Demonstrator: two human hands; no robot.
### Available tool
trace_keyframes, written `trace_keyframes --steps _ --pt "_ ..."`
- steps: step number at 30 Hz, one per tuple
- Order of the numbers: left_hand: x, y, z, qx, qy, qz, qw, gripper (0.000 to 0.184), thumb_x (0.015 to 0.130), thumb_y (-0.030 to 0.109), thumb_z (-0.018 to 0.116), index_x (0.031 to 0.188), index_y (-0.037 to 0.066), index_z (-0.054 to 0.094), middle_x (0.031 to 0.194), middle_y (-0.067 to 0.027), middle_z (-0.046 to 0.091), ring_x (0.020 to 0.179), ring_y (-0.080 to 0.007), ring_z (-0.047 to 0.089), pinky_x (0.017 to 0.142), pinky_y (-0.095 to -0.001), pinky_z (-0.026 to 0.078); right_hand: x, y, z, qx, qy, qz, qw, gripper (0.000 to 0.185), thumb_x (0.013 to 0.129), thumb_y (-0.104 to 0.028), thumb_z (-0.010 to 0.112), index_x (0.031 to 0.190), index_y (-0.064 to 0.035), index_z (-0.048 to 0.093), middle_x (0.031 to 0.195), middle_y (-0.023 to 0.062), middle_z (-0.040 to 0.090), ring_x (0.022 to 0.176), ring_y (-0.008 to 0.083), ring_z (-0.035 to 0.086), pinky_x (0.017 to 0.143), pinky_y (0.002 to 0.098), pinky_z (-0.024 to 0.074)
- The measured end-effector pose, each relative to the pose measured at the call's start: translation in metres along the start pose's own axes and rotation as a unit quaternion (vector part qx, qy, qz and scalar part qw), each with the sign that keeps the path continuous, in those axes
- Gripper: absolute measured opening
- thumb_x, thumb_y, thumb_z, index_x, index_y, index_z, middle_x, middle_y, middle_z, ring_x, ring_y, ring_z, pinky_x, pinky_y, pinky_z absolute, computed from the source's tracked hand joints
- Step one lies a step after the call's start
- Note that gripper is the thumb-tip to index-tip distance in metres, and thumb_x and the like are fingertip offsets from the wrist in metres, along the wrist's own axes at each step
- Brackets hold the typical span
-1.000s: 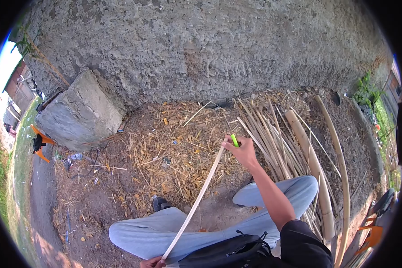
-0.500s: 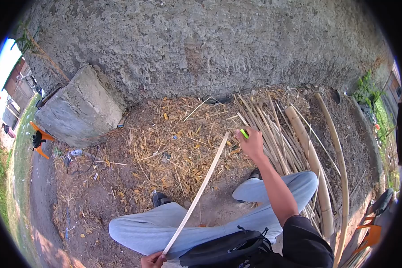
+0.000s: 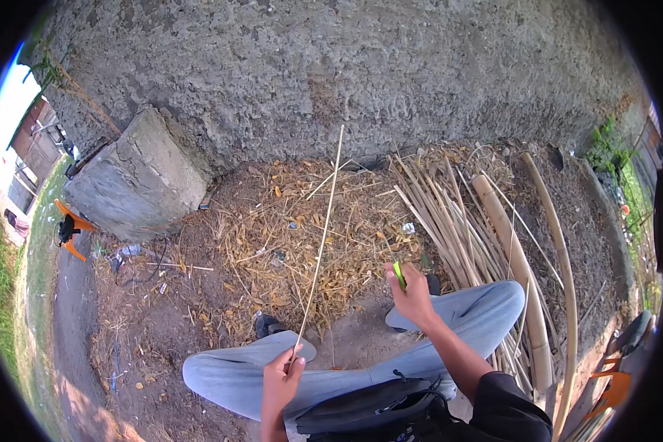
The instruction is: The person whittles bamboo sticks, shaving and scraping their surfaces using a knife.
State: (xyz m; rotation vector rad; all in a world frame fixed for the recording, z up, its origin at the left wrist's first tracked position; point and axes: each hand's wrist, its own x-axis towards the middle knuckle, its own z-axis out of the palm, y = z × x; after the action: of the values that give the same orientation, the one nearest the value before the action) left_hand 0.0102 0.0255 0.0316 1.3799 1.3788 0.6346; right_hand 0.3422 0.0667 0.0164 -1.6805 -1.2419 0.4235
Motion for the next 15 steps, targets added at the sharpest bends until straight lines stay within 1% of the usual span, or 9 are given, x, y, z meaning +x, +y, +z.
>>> trace_keyframes --steps 2,3,5,6,8,11,12,14,15 --pt "0.018 0.008 0.015 -0.043 -0.006 0.02 0.999 0.029 0.098 0.013 0.063 0.123 0.0 0.066 0.068 0.008 0.049 0.058 -0.0007 0.038 0.051 -0.0207 0.033 -0.018 -0.017 0.005 0.027 -0.063 -0.04 0.997 0.024 0.099 -0.017 0.059 0.113 0.0017 0.066 0.081 0.0163 0.057 0.068 0.0327 0.057 0.063 0.0415 0.0443" --pt "0.025 0.014 0.02 -0.042 -0.007 0.021 0.999 0.029 0.098 0.013 0.063 0.123 0.0 0.066 0.068 0.008 0.049 0.058 -0.0007 0.038 0.051 -0.0207 0.033 -0.025 -0.024 0.007 0.028 -0.06 -0.039 0.997 0.024 0.099 -0.017 0.059 0.113 0.0017 0.066 0.081 0.0163 0.057 0.068 0.0327 0.057 0.063 0.0415 0.0443" --pt "0.035 0.024 0.028 -0.072 -0.035 0.029 0.996 0.027 0.101 0.016 0.059 0.121 0.001 0.067 0.067 0.0059 0.055 0.058 -0.0008 0.042 0.051 -0.0207 0.034 -0.036 -0.033 0.012 0.045 -0.083 -0.073 0.993 0.028 0.099 -0.017 0.06 0.121 0.0006 0.064 0.082 0.016 0.056 0.069 0.0333 0.057 0.064 0.0417 0.0455" --pt "0.037 0.03 0.031 -0.071 -0.036 0.029 0.996 0.027 0.101 0.016 0.059 0.121 0.001 0.067 0.067 0.0059 0.055 0.058 -0.0008 0.042 0.051 -0.0207 0.034 -0.039 -0.034 0.013 0.045 -0.082 -0.072 0.993 0.028 0.099 -0.017 0.06 0.121 0.0006 0.064 0.082 0.016 0.056 0.069 0.0333 0.057 0.064 0.0417 0.0455" --pt "0.04 0.038 0.034 -0.077 -0.056 0.005 0.995 0.024 0.102 0.018 0.058 0.115 0.002 0.068 0.067 0.0033 0.06 0.056 -0.0012 0.045 0.05 -0.0207 0.036 -0.044 -0.034 0.015 0.042 -0.139 -0.072 0.987 0.025 0.099 -0.013 0.059 0.117 0.0029 0.065 0.088 0.0158 0.061 0.07 0.0284 0.058 0.066 0.0385 0.0481" --pt "0.043 0.042 0.036 -0.103 -0.087 -0.01 0.991 0.021 0.101 0.018 0.06 0.109 0.002 0.069 0.069 0.0028 0.062 0.055 -0.0011 0.044 0.05 -0.0204 0.036 -0.05 -0.035 0.017 0.057 -0.137 -0.078 0.986 0.023 0.098 -0.009 0.06 0.116 0.0025 0.066 0.087 0.0152 0.062 0.069 0.0288 0.06 0.064 0.0378 0.0485" --pt "0.044 0.041 0.038 -0.103 -0.086 -0.011 0.991 0.021 0.101 0.018 0.06 0.109 0.002 0.069 0.069 0.0028 0.062 0.055 -0.0011 0.044 0.05 -0.0204 0.036 -0.052 -0.033 0.019 0.058 -0.137 -0.078 0.986 0.023 0.098 -0.009 0.06 0.116 0.0025 0.066 0.087 0.0152 0.062 0.069 0.0288 0.06 0.064 0.0378 0.0485" --pt "0.044 0.037 0.041 -0.099 -0.085 0.026 0.991 0.02 0.099 0.016 0.062 0.112 0.002 0.067 0.073 0.001 0.063 0.05 -0.0007 0.043 0.044 -0.02 0.033 -0.056 -0.025 0.023 0.059 -0.108 -0.116 0.986 0.022 0.096 -0.009 0.062 0.115 0.0015 0.065 0.088 0.0164 0.062 0.068 0.0341 0.063 0.06 0.0409 0.0494" --pt "0.043 0.036 0.043 -0.099 -0.086 0.025 0.991 0.02 0.099 0.016 0.062 0.112 0.002 0.067 0.073 0.001 0.063 0.05 -0.0007 0.043 0.044 -0.02 0.033 -0.057 -0.024 0.023 0.058 -0.108 -0.115 0.986 0.022 0.096 -0.009 0.062 0.115 0.0015 0.065 0.088 0.0164 0.062 0.068 0.0341 0.063 0.06 0.0409 0.0494"
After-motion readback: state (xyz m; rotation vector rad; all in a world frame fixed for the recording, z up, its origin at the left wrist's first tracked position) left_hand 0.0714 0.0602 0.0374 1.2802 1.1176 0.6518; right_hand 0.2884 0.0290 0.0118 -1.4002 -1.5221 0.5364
